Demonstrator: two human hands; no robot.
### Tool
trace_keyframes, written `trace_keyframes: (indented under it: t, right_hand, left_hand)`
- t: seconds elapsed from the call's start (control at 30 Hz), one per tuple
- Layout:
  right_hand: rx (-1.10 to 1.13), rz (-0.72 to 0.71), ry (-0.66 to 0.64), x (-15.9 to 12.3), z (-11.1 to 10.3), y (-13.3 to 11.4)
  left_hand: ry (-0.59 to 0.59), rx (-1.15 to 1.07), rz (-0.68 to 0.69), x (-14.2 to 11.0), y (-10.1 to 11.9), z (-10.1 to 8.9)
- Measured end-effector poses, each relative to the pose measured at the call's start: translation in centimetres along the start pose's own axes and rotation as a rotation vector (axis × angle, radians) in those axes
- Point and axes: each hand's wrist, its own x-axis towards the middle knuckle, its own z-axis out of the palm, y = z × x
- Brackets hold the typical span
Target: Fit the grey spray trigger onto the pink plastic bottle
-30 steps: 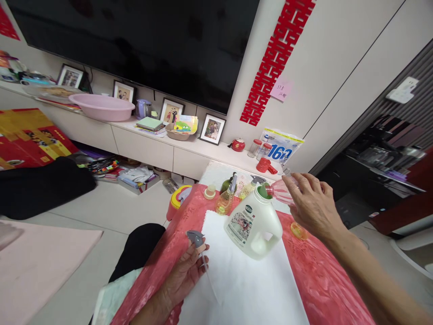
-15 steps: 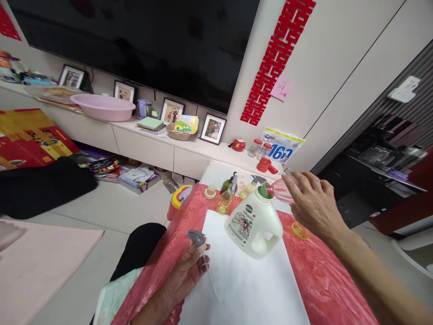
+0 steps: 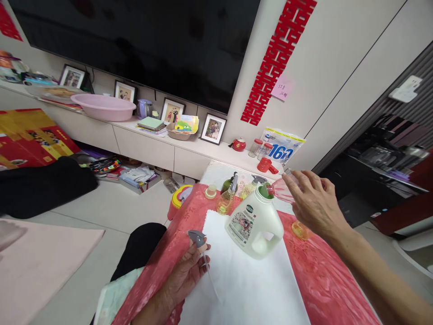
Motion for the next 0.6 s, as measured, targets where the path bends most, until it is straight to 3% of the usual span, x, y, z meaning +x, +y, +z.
trace_keyframes:
  t: [0.6]
  right_hand:
    - [-0.071,-0.075,0.034,0.47,-0.41,0.28]
  left_hand:
    - [-0.006,-0.01,-0.001,-0.04,-0.03,0.02]
